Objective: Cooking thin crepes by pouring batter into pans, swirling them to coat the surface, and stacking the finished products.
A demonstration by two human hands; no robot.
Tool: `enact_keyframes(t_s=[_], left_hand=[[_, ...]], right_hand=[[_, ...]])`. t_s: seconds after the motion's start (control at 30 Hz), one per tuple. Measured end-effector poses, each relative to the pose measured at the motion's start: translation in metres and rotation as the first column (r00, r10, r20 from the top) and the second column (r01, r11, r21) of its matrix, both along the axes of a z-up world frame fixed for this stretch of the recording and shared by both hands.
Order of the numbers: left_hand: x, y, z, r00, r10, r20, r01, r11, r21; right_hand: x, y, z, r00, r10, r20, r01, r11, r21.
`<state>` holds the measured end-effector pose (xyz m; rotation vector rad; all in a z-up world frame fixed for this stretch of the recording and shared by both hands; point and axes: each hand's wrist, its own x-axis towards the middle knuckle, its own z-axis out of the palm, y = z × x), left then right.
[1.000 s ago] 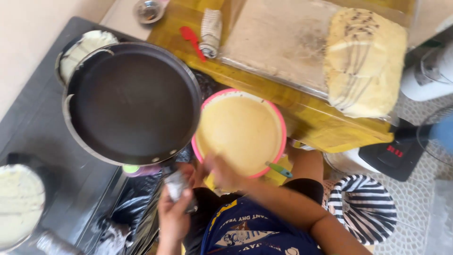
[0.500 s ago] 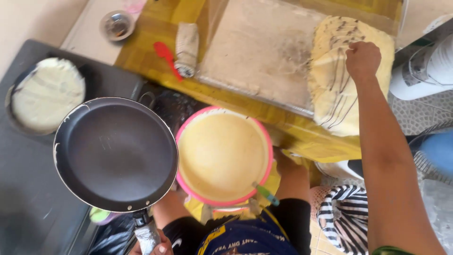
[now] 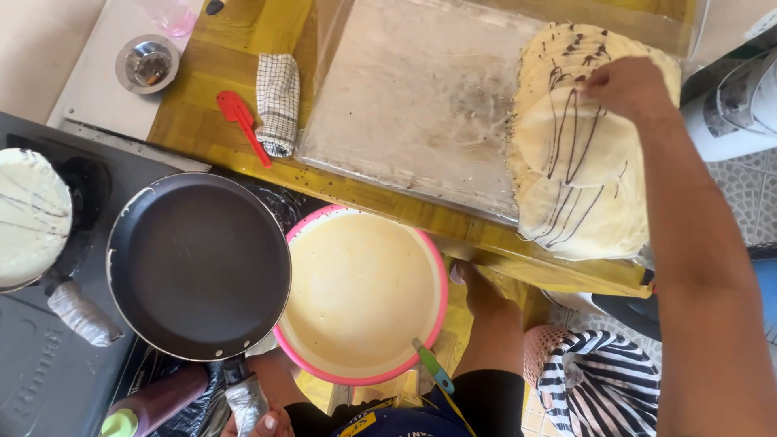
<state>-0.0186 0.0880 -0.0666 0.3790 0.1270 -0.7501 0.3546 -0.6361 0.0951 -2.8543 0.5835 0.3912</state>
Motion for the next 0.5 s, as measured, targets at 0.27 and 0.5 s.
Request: enact_keyframes(t_s=[0.27,0.5], left_hand=[[0.006,-0.070,0.123,0.917,0.364,0.160,-0.323,0.448,0.833],[-0.005,-0.062,0.125,0.911,0.309,0.272,-0.398,0.494,0.773]], right_hand=[[0.014,-0.042,-0.055,0.957,0.214,0.197,-0.147,0.940,-0.306],[-0.026,0.044,-0.107,0.566,0.601,0.564,-0.015,0.692,-0.722]])
